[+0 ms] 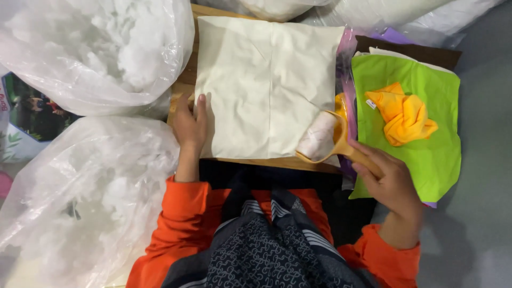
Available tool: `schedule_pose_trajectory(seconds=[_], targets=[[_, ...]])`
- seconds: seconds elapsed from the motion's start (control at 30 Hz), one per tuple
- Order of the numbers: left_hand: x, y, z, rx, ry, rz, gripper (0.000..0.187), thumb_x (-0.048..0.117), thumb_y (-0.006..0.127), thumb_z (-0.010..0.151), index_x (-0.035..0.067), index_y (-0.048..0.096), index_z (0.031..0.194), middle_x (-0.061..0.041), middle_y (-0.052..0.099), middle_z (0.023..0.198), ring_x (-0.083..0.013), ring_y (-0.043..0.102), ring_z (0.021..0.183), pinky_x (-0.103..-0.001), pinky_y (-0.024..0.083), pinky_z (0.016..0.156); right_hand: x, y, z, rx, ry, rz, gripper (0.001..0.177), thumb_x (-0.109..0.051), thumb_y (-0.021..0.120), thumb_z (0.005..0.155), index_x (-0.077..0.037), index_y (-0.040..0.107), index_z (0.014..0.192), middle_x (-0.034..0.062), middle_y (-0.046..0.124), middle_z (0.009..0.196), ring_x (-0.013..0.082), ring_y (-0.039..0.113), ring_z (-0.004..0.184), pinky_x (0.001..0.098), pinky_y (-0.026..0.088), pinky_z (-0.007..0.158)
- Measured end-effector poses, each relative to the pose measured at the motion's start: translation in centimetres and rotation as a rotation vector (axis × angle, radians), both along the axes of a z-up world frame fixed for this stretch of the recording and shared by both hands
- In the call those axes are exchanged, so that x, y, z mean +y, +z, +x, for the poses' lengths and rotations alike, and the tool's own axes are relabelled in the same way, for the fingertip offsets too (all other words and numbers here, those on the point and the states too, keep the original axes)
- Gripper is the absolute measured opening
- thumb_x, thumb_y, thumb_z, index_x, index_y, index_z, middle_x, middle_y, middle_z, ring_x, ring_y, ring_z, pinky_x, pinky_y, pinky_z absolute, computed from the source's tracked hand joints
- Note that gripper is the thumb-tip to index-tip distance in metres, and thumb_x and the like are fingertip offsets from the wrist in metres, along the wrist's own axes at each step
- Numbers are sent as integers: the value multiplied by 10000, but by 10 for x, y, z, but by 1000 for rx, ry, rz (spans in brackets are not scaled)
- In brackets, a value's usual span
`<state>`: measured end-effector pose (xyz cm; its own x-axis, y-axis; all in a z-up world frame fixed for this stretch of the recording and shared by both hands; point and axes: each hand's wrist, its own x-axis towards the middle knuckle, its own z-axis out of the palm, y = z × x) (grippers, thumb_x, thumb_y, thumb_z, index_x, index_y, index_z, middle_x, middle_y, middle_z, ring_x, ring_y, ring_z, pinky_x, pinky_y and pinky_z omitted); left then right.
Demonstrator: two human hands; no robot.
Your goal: The person is stuffing a white pillowcase with polyester fiberfill and then cleaning the exterior with a lint roller.
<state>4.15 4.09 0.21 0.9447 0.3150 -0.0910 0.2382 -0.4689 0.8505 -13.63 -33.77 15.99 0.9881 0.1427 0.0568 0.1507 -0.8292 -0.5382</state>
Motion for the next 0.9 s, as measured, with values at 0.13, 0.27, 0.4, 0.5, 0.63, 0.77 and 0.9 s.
schedule_pose_trajectory(seconds=[0.13,0.27,0.4,0.5,0.63,0.77,0.9], targets=[[-1,17,-38,216,-148,153,667,589,348,1091,88,413,1526,-239,610,1356,-395,589,1279,-525,479,1067,63,-58,60,-244,96,95,388,-329,745,917,-237,743,1294,-12,774,1110,231,742,972,327,569,823],[-7,-25,-48,-69,-39,250,400,359,435,1114,124,583,1401,-187,700,1188,-382,669,1105,-500,533,939,125,-88,106,-266,234,40,343,-364,712,960,-301,726,1296,33,661,760,295,707,695,378,559,636],[-3,-48,-44,-230,27,329,280,289,527,1110,169,705,1290,-91,762,1074,-292,731,972,-417,592,824,90,-87,113,-26,231,-119,375,-412,636,973,-340,693,1336,138,671,780,425,710,764,478,551,647],[-4,-41,-43,-238,-3,360,248,231,556,1113,128,719,1268,-89,770,1045,-258,742,940,-394,609,796,34,-60,86,113,45,-75,321,-360,712,926,-270,765,1230,202,747,940,466,696,930,497,560,789],[-6,-50,-37,-337,-3,439,231,231,622,1090,90,734,1235,-139,760,994,-309,733,917,-413,612,761,-26,-42,34,274,-127,-118,350,-359,698,931,-282,745,1269,191,766,1077,440,705,1026,500,553,894],[-19,-11,-34,-624,-43,667,569,426,622,1001,-10,585,1365,-189,628,1141,-372,606,1038,-450,449,931,-47,-19,1,259,-264,-358,368,-397,650,968,-370,719,1328,66,776,1115,338,734,1031,429,572,839],[-62,11,-40,-675,-296,631,1072,811,588,864,9,429,1557,-267,358,1602,-522,230,1490,-629,148,1182,-23,-29,28,-109,-58,-56,568,-230,639,943,-257,598,1509,85,704,1176,346,687,1065,461,546,881]])
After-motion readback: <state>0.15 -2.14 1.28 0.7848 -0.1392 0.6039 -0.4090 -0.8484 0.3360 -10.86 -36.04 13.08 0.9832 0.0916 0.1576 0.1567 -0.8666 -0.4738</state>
